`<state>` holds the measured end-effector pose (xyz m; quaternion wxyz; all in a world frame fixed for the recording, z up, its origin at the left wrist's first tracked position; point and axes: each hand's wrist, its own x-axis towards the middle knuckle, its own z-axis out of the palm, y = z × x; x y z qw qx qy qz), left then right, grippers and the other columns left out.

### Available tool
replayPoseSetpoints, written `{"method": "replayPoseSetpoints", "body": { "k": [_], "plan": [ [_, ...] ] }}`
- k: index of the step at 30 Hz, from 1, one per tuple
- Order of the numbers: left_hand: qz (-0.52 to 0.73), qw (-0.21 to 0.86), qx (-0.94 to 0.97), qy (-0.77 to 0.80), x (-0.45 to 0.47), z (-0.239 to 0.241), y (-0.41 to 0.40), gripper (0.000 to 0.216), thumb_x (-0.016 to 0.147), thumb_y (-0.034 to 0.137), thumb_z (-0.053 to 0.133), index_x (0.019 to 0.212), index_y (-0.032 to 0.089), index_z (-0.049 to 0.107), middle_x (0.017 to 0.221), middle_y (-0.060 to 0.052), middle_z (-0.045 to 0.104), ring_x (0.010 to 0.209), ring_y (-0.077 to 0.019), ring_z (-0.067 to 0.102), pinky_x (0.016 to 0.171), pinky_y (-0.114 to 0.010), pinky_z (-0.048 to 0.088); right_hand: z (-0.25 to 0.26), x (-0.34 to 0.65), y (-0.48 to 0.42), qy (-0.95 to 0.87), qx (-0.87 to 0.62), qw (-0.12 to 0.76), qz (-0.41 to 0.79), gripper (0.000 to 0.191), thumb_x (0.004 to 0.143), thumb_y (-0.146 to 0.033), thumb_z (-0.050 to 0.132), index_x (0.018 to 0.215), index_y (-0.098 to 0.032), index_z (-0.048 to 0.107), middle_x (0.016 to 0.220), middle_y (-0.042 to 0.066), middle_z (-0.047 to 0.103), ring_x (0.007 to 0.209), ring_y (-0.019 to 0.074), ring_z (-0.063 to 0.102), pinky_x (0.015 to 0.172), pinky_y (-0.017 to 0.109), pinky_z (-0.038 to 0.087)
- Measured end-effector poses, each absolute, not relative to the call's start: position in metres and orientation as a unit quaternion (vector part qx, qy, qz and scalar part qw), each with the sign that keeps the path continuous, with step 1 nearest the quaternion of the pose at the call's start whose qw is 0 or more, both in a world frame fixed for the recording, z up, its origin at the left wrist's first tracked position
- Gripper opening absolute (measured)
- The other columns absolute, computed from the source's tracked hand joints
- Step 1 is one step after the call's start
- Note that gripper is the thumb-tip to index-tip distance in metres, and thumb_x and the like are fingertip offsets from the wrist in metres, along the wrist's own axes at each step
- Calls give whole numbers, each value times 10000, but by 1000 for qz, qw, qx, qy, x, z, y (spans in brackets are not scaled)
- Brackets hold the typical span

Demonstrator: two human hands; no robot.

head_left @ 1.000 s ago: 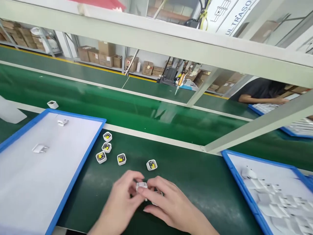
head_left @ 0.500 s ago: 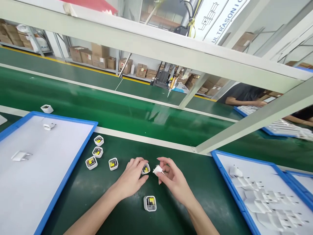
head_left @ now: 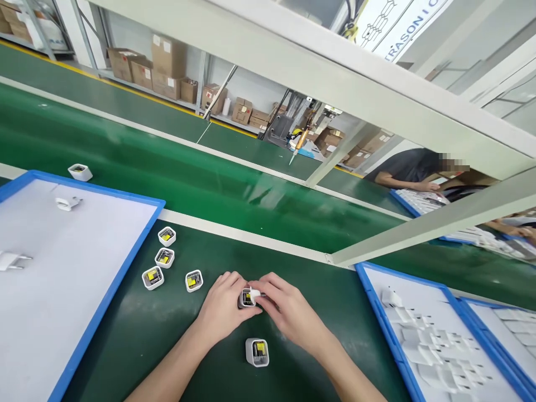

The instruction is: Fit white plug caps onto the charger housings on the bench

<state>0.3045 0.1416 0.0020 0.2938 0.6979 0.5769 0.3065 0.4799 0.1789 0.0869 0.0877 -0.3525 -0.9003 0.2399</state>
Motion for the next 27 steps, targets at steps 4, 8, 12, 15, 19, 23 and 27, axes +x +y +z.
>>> {"method": "replayPoseSetpoints", "body": {
  "k": [4, 8, 12, 15, 19, 23, 27],
  "plan": [
    [303, 324, 684, 579, 302, 5, 146, 296, 811, 381, 831, 917, 195, 627, 969, -14, 652, 937, -221, 588, 838, -365, 467, 91, 476, 179, -930, -322, 57, 170, 205, 1056, -142, 450, 1199, -199, 585, 1053, 77, 654, 925, 216, 619, 798, 356, 541],
    [302, 330, 677, 585, 303, 6, 148, 273, 815, 351, 822, 874, 190, 609, 962, -15, 655, 939, -224, 594, 840, -367, 467, 89, 467, 181, -942, -298, 28, 154, 189, 1054, -116, 422, 1061, -183, 599, 995, 73, 638, 884, 203, 595, 760, 337, 524],
    [320, 332, 674, 576, 303, 5, 148, 298, 781, 339, 854, 859, 188, 609, 958, -10, 663, 935, -217, 593, 845, -360, 463, 87, 465, 182, -953, -281, 5, 110, 228, 1024, -61, 400, 998, -171, 599, 919, 60, 611, 805, 191, 543, 695, 317, 480],
    [324, 334, 671, 577, 304, 2, 148, 299, 782, 349, 854, 851, 189, 611, 952, -8, 665, 928, -216, 592, 836, -362, 459, 88, 466, 181, -958, -275, -16, 78, 272, 980, -5, 375, 935, -168, 588, 874, 53, 589, 752, 182, 503, 645, 307, 433],
    [330, 323, 671, 580, 306, -1, 149, 328, 768, 364, 866, 829, 188, 595, 934, -6, 661, 913, -215, 599, 817, -361, 455, 91, 465, 182, -959, -274, -28, 72, 289, 935, 35, 384, 936, -171, 586, 864, 46, 583, 747, 178, 493, 642, 299, 413],
    [336, 315, 673, 579, 307, -2, 150, 359, 746, 381, 885, 829, 189, 594, 929, -10, 659, 902, -215, 599, 802, -361, 457, 90, 465, 185, -960, -271, -29, 66, 306, 901, 51, 380, 924, -176, 584, 853, 45, 581, 735, 179, 483, 629, 297, 400],
    [337, 314, 673, 579, 307, -3, 150, 346, 753, 352, 883, 829, 191, 586, 930, -4, 654, 901, -209, 590, 799, -361, 456, 88, 467, 186, -960, -268, -25, 72, 298, 935, 29, 367, 943, -177, 582, 846, 45, 578, 728, 179, 482, 628, 292, 399]
  ]
}}
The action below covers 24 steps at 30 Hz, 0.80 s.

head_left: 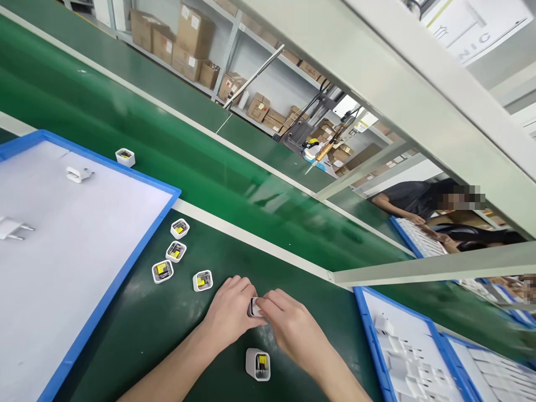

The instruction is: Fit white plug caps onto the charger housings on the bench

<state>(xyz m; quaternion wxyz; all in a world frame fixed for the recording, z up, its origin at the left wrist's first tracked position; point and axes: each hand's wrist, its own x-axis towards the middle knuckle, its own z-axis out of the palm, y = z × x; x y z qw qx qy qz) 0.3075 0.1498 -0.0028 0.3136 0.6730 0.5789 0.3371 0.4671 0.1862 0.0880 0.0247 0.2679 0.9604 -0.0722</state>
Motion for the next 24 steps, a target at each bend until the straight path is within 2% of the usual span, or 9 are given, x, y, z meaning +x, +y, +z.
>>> {"method": "replayPoseSetpoints", "body": {
  "k": [6, 12, 20, 24],
  "plan": [
    [325, 326, 670, 582, 308, -2, 151, 344, 759, 382, 877, 859, 192, 609, 945, -9, 661, 914, -216, 596, 809, -365, 453, 90, 469, 188, 958, 269, 16, -101, 278, 973, 9, 366, 969, -186, 564, 875, 53, 594, 746, 178, 506, 650, 279, 418],
    [298, 349, 664, 590, 307, 4, 153, 330, 766, 371, 868, 820, 193, 595, 911, -2, 647, 903, -217, 584, 823, -372, 458, 91, 466, 189, 954, 270, 7, -129, 318, 939, 36, 357, 1029, -194, 558, 909, 59, 619, 768, 192, 529, 650, 291, 431],
    [314, 313, 685, 578, 309, -4, 150, 172, 826, 232, 754, 816, 185, 589, 916, -1, 635, 889, -197, 563, 833, -362, 451, 85, 459, 184, 963, 257, -14, -85, 335, 845, 93, 361, 877, -180, 552, 824, 51, 588, 699, 191, 460, 599, 303, 360],
    [325, 307, 686, 573, 308, -6, 150, 152, 814, 204, 741, 824, 187, 590, 912, 7, 629, 876, -189, 551, 816, -354, 441, 77, 460, 181, 961, 262, -45, -72, 344, 847, 105, 361, 871, -168, 568, 822, 55, 587, 707, 189, 447, 590, 304, 337]
  ]
}}
